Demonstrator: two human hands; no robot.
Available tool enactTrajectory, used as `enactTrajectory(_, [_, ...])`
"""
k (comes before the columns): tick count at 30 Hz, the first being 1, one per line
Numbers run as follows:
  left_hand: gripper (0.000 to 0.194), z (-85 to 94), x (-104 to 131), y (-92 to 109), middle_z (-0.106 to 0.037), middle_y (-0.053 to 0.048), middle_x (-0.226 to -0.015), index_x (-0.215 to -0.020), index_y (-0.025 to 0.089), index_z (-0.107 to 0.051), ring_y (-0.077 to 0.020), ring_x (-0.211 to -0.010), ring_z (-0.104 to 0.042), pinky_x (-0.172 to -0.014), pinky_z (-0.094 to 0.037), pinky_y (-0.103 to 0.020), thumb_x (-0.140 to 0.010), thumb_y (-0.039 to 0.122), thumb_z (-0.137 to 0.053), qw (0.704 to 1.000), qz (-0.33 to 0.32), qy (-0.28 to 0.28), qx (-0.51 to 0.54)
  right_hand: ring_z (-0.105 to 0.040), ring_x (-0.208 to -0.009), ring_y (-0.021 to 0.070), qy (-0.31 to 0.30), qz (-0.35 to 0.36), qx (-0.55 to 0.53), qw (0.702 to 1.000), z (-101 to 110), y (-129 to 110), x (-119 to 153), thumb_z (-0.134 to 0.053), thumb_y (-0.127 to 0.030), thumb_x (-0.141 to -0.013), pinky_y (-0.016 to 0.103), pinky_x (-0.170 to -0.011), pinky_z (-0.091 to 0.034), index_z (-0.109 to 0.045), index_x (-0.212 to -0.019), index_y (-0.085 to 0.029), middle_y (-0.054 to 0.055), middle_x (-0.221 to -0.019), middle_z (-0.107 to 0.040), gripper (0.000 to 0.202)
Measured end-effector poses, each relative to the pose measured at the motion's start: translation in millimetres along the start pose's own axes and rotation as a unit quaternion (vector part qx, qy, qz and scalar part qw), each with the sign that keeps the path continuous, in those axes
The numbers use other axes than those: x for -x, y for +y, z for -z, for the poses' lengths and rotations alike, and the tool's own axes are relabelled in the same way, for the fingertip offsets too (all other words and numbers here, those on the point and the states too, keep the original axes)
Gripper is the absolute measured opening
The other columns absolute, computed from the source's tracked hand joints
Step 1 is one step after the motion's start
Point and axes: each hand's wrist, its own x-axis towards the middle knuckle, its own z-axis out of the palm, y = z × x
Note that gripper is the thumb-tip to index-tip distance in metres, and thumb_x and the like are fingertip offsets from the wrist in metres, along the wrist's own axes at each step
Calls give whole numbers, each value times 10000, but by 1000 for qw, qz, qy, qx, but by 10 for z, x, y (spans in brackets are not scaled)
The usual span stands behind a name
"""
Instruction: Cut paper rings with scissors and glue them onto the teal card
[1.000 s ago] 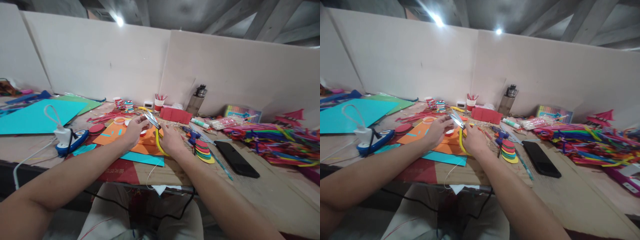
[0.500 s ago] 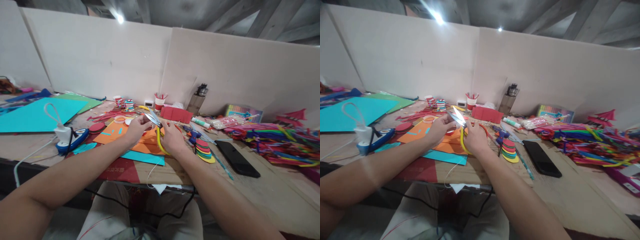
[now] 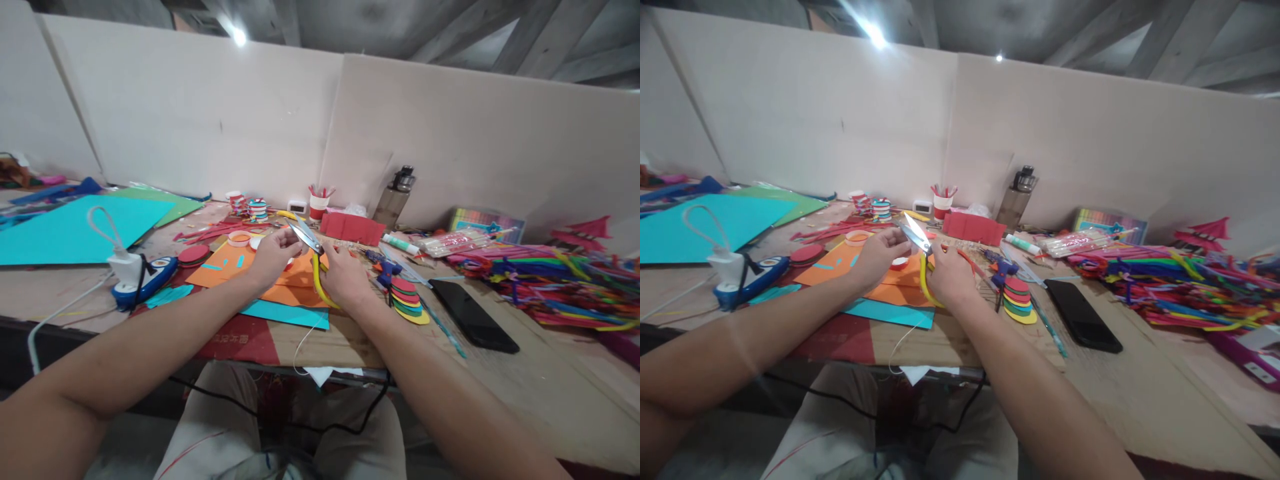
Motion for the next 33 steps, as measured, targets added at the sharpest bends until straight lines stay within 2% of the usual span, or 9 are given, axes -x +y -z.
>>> enactTrajectory(4, [200, -16, 6, 27, -689, -34, -782, -816, 151, -681, -133, -731, -611, -698, -457, -259, -639, 222, -741, 1000, 6, 3, 5, -661, -899, 282, -18, -6, 11, 1000, 13, -8, 2, -423, -327, -915, 343, -708, -479, -425, -1356, -218, 144, -1093, -632, 454])
enactTrajectory(9, [209, -27, -9, 61, -665, -30, -765, -787, 143, -658, -121, -692, -602, -693, -466, -271, -639, 262, -746, 987, 81, 48, 128, -661, -879, 287, -10, -2, 19, 1000, -20, -3, 2, -414, -348, -916, 356, -716, -478, -466, -1302, -212, 145, -1071, -635, 413])
enactTrajectory(11, [232, -21, -16, 63, -659, -28, -762, -795, 137, -649, -120, -691, -608, -698, -476, -278, -630, 260, -756, 984, 92, 52, 145, -659, -882, 286, -13, 3, 15, 1000, -35, 5, 1, -415, -351, -912, 354, -718, -476, -486, -1273, -212, 141, -1059, -636, 393])
enactTrajectory(16, [249, -20, -1, 64, -652, -14, -747, -817, 133, -649, -109, -677, -601, -694, -483, -273, -635, 266, -753, 991, 82, 46, 98, -639, -943, 280, -16, 15, -12, 1000, -33, 24, 12, -406, -395, -919, 348, -758, -466, -475, -1284, -214, 149, -1126, -610, 413])
enactTrajectory(20, [276, -38, 15, 60, -658, -13, -756, -860, 136, -657, -111, -688, -602, -695, -490, -271, -633, 262, -751, 994, 70, 28, 79, -619, -995, 270, -6, 13, -16, 1000, -20, 18, 25, -440, -341, -900, 325, -773, -457, -461, -1295, -206, 157, -1174, -584, 418])
enactTrajectory(28, [271, -51, 18, 42, -680, -35, -851, -896, 131, -664, -125, -745, -620, -746, -503, -294, -663, 253, -727, 997, 44, 27, 65, -635, -982, 270, 1, 5, -3, 1000, -14, 13, 2, -458, -304, -886, 328, -775, -469, -443, -1330, -190, 156, -1153, -605, 459])
enactTrajectory(33, [172, -54, 14, 42, -643, -15, -717, -816, 121, -652, -95, -641, -579, -682, -476, -251, -693, 226, -711, 992, 47, 26, 112, -651, -949, 275, -14, -2, 17, 1000, 15, -3, 0, -441, -316, -898, 331, -747, -478, -441, -1331, -192, 160, -1146, -612, 450])
